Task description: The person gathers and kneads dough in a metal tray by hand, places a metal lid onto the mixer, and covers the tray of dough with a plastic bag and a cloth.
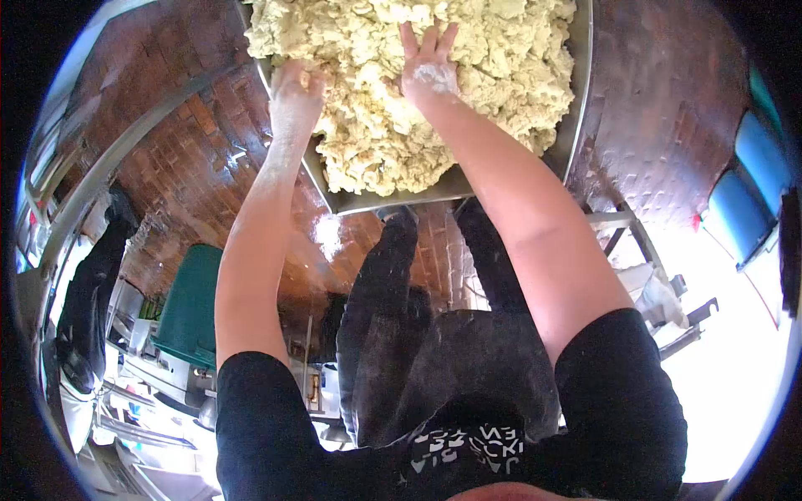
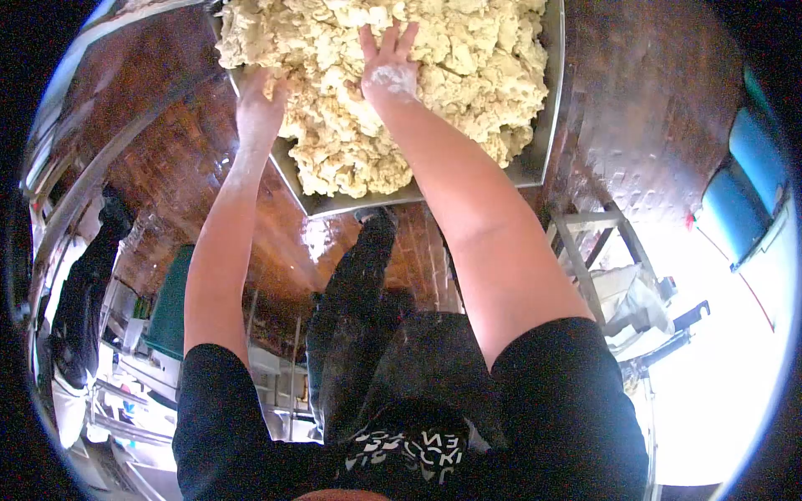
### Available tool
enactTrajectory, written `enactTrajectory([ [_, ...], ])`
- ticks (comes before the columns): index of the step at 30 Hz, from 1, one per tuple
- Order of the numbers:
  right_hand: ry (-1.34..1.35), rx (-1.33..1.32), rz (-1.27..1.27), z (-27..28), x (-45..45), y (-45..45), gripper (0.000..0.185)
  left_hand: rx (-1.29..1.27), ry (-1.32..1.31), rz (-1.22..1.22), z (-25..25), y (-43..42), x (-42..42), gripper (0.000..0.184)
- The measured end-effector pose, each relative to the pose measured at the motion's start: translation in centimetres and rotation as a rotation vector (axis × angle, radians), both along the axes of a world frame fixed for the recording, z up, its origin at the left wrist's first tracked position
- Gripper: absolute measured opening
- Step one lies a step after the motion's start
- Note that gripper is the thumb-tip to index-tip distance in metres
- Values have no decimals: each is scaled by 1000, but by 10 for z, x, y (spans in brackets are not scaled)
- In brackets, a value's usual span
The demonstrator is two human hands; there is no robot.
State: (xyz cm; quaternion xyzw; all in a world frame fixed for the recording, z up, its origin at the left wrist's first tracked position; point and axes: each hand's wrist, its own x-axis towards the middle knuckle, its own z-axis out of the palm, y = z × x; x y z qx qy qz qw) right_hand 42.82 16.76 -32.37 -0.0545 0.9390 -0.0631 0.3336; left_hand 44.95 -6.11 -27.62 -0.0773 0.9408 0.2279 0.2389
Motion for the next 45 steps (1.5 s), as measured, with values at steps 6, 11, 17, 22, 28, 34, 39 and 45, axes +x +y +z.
enactTrajectory([
  [6,6,-9,-1,8,-2,1,89,-466,433,-268,-65,-18,-66,72],
  [11,106,-115,-11,7,6,10,90,-578,363,-394,-73,-4,-84,65],
  [17,395,-372,58,5,32,57,40,-636,-63,-415,-26,15,-120,82],
  [22,258,-449,24,12,82,75,27,-678,76,-427,-67,-6,-113,85],
  [28,235,-426,165,36,170,102,30,83,263,-65,-67,87,-32,83],
  [34,-122,-178,126,16,229,137,32,-2,225,-267,-26,181,124,71],
  [39,-144,-266,-89,0,231,153,22,202,190,-201,-27,176,141,62],
  [45,268,14,-56,74,151,156,55,249,0,-254,-13,184,131,39],
])
